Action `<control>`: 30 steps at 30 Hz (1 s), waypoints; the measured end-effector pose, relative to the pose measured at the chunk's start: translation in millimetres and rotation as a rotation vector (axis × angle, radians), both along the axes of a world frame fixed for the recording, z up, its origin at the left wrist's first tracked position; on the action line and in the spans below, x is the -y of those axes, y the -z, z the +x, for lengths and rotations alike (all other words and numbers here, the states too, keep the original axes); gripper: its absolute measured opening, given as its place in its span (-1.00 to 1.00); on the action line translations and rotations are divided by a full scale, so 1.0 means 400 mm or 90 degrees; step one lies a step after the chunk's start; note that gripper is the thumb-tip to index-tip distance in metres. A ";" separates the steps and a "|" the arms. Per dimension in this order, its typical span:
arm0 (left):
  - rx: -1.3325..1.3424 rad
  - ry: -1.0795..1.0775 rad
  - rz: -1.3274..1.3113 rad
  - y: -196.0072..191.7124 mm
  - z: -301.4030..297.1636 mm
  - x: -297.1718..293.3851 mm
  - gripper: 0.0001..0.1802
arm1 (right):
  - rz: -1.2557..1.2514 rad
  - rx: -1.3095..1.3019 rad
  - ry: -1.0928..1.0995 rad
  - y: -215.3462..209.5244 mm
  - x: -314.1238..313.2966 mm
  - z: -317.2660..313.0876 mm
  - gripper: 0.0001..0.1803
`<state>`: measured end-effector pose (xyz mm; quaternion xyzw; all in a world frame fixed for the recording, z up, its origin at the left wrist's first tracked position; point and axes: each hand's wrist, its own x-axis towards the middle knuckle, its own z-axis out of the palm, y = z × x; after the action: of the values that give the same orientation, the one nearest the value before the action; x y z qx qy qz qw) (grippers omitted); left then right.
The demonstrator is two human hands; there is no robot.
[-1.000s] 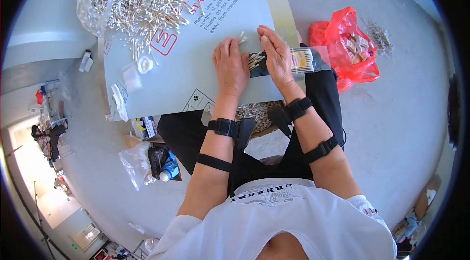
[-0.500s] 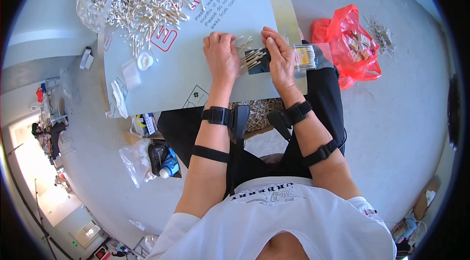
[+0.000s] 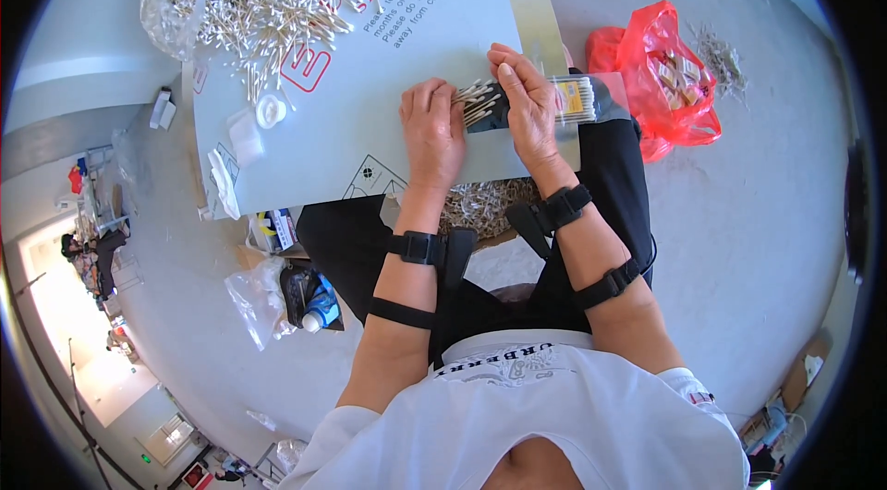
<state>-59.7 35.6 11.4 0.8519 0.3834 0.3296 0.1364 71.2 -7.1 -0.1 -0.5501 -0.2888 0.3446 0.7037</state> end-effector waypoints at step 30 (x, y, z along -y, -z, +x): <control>-0.026 -0.017 -0.071 -0.001 -0.046 -0.014 -0.47 | -0.098 0.727 -0.156 -0.067 -0.004 0.009 -0.87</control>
<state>-78.2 41.1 11.7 0.8444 0.4149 0.2924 0.1713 74.8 -5.3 26.6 -0.6606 -0.6578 0.0924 0.3498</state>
